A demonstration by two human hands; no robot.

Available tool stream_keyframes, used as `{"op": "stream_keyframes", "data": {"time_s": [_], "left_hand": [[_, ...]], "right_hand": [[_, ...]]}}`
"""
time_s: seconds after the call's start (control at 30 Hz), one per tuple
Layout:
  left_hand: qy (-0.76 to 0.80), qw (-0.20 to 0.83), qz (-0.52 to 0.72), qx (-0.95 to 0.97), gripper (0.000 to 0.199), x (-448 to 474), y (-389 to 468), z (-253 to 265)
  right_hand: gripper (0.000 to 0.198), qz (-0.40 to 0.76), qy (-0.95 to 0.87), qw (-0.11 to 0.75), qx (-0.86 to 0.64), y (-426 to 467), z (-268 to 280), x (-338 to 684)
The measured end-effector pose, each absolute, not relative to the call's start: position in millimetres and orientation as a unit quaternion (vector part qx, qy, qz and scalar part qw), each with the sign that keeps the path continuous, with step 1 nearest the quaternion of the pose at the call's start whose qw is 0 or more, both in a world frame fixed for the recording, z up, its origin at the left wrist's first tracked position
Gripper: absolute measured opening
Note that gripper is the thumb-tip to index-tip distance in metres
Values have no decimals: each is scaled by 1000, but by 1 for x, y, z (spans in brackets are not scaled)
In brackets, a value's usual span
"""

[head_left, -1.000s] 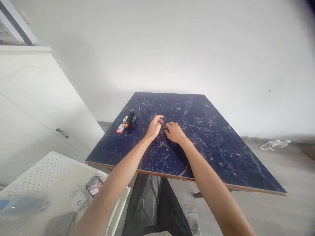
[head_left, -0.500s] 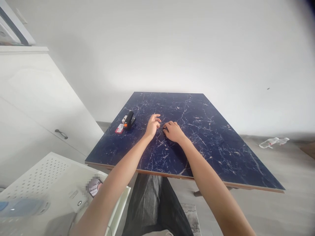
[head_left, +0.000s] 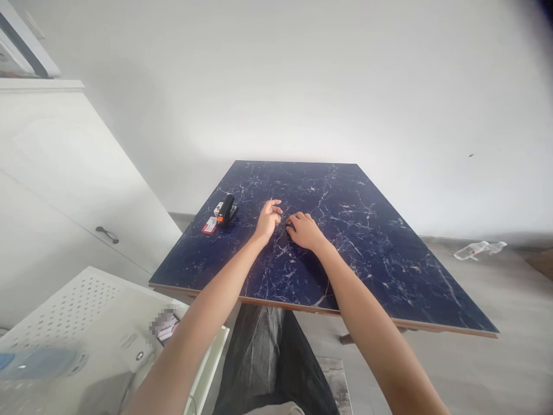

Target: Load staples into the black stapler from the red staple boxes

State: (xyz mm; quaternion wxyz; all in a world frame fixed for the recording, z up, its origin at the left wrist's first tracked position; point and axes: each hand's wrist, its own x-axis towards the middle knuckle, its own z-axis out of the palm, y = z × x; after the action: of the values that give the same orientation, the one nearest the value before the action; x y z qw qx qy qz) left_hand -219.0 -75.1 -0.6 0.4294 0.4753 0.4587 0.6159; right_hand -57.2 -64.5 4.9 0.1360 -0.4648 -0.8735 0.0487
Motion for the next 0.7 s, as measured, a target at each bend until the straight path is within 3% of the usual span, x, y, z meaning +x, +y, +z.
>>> {"op": "stream_keyframes", "data": {"time_s": [0.2, 0.37, 0.5, 0.7], "left_hand": [[403, 507, 630, 428, 37, -216, -78, 6], [360, 571, 630, 384, 21, -214, -83, 15], [311, 631, 598, 384, 20, -213, -88, 20], [295, 706, 521, 378, 45, -214, -92, 23]], "right_hand": [[24, 83, -864, 188, -460, -64, 9, -59], [25, 208, -791, 382, -430, -67, 21, -64], [31, 276, -741, 472, -390, -71, 28, -65], [33, 349, -734, 470, -343, -77, 31, -67]]}}
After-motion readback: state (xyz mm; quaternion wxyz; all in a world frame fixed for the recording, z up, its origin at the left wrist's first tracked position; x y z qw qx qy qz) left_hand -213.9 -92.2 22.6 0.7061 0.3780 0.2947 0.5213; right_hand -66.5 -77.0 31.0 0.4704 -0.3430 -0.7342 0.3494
